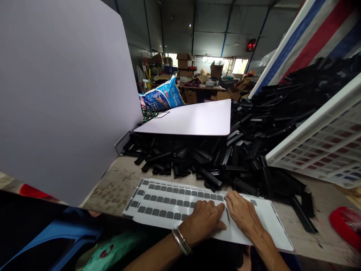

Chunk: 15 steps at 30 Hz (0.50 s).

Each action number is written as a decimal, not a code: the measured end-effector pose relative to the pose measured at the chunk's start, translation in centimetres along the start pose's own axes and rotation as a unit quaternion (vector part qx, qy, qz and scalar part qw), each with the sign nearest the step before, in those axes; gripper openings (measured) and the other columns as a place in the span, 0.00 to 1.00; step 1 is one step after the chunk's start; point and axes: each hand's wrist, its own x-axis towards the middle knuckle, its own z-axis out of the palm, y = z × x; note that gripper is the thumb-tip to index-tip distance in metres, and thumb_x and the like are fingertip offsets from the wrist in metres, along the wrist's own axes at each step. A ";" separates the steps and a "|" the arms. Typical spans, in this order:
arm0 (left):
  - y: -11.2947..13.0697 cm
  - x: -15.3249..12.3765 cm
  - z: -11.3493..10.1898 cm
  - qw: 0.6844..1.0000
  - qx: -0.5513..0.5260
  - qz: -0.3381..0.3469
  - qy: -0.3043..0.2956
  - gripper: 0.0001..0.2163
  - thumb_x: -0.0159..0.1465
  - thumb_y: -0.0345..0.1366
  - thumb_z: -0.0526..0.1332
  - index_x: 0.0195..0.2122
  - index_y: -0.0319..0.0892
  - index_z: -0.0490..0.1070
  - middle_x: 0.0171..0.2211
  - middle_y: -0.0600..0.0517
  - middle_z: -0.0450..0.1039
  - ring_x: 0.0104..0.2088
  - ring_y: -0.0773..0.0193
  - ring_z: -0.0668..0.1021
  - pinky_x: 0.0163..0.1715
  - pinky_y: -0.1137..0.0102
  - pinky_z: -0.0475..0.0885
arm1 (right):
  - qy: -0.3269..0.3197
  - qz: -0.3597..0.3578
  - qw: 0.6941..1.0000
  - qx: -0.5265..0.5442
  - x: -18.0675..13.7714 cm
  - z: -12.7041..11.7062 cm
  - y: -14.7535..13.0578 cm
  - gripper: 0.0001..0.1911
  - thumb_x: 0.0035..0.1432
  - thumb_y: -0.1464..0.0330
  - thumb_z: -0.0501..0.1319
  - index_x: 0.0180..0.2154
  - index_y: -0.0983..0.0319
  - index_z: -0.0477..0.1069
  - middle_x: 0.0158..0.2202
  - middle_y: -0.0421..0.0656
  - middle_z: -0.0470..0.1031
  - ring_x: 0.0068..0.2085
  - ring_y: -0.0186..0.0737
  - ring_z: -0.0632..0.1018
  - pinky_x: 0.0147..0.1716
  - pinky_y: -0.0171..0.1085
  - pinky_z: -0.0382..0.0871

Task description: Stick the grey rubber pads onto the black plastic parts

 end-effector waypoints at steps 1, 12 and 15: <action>0.0 0.0 0.1 1.000 0.005 0.002 -0.001 0.22 0.65 0.48 0.62 0.54 0.41 0.66 0.40 0.45 0.73 0.41 0.50 0.76 0.46 0.55 0.71 | -0.003 -0.008 1.000 0.010 0.0 0.0 0.1 0.08 0.68 0.73 0.53 0.38 0.62 0.69 0.35 0.39 0.73 0.35 0.36 0.75 0.38 0.40 0.69; 0.0 0.0 0.2 1.000 0.000 -0.013 0.000 0.22 0.62 0.49 0.65 0.54 0.44 0.66 0.38 0.47 0.72 0.38 0.51 0.76 0.42 0.60 0.68 | -0.020 0.027 0.967 0.253 1.4 -2.0 -0.2 0.10 0.63 0.66 0.53 0.28 0.59 0.64 0.26 0.35 0.65 0.30 0.36 0.69 0.33 0.36 0.63; -0.3 -0.1 0.3 1.000 -0.015 -0.017 0.003 0.21 0.61 0.48 0.67 0.51 0.45 0.68 0.37 0.47 0.72 0.38 0.50 0.76 0.40 0.60 0.68 | -0.035 0.061 0.932 0.355 0.7 -3.4 -0.3 0.13 0.64 0.61 0.50 0.30 0.58 0.64 0.23 0.33 0.59 0.27 0.34 0.65 0.28 0.33 0.61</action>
